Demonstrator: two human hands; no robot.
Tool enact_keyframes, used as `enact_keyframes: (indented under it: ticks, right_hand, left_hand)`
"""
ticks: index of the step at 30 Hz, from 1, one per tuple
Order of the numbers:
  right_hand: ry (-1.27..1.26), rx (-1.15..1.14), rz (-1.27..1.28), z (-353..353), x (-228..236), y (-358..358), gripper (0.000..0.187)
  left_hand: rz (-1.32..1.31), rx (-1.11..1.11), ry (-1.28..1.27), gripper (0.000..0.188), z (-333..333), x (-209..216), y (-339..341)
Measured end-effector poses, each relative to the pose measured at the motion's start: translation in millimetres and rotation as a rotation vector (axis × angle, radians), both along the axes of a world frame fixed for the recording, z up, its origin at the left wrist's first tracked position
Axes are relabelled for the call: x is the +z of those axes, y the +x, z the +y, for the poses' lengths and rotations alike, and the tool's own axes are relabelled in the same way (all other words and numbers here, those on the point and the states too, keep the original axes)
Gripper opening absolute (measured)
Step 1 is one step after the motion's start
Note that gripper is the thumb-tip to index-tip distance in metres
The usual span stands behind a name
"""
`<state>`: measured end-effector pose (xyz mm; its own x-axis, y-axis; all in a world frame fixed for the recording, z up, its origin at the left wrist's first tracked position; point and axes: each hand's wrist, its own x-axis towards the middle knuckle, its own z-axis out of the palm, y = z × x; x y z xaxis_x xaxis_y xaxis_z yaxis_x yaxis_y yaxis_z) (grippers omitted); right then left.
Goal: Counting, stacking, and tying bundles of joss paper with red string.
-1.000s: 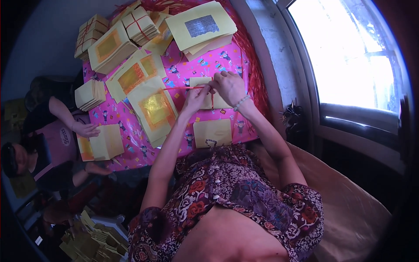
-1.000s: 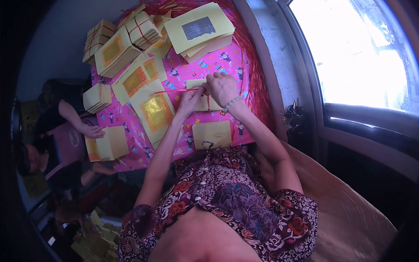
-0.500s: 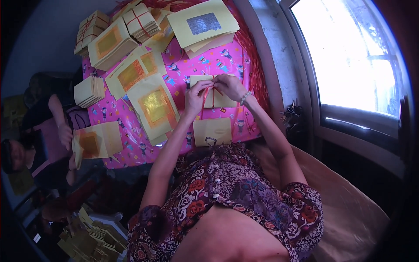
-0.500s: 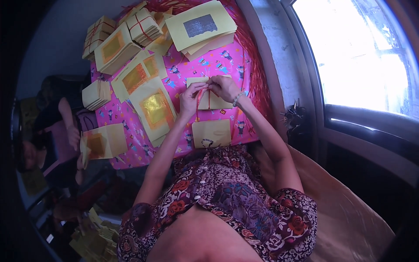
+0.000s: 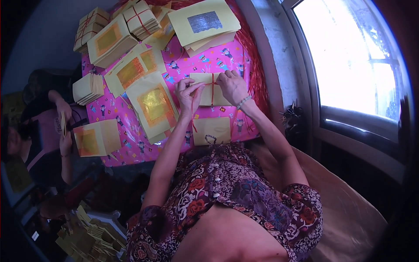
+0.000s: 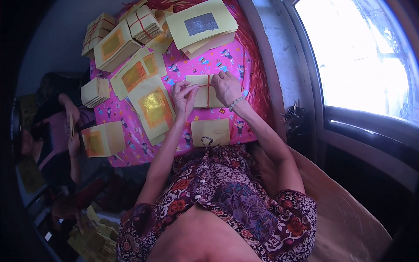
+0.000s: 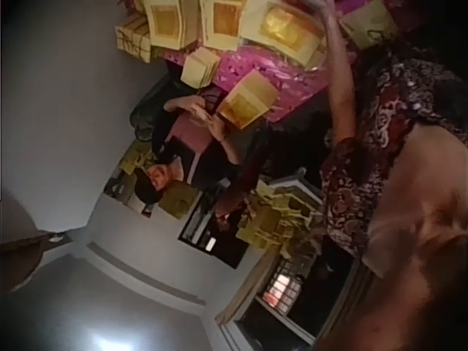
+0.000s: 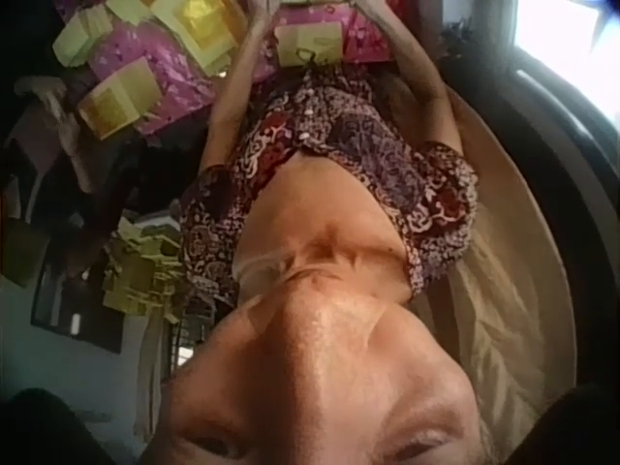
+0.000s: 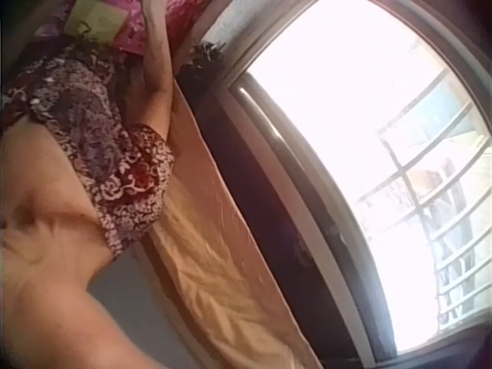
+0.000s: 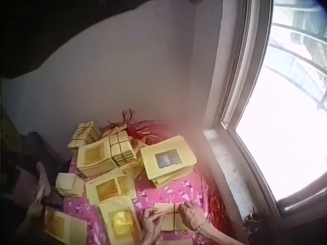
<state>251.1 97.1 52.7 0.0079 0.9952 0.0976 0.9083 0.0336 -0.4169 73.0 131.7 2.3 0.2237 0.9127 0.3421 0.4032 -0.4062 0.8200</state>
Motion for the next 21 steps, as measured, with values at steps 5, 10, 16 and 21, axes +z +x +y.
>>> enact_keyframes:
  ticks: [5,10,16,21]
  right_hand:
    - [0.004,-0.074,0.062,-16.3,-23.8,5.9,0.009]
    - [-0.01,-0.161,0.134,-23.6,-21.3,-0.4,0.009]
    - [0.003,-0.23,0.237,-24.5,-16.0,-11.1,0.011]
    - [-0.04,-0.269,0.192,-23.7,-25.5,-10.4,0.015]
  left_hand:
    - [0.021,0.072,-0.058,0.017,-5.6,-24.3,-12.9]
    - [-0.086,0.105,-0.279,0.015,-9.1,-33.6,-10.8]
    - [-0.166,0.118,-0.316,0.014,-9.9,-31.5,-11.0]
    - [-0.116,0.124,-0.435,0.01,-7.7,-14.8,-5.6]
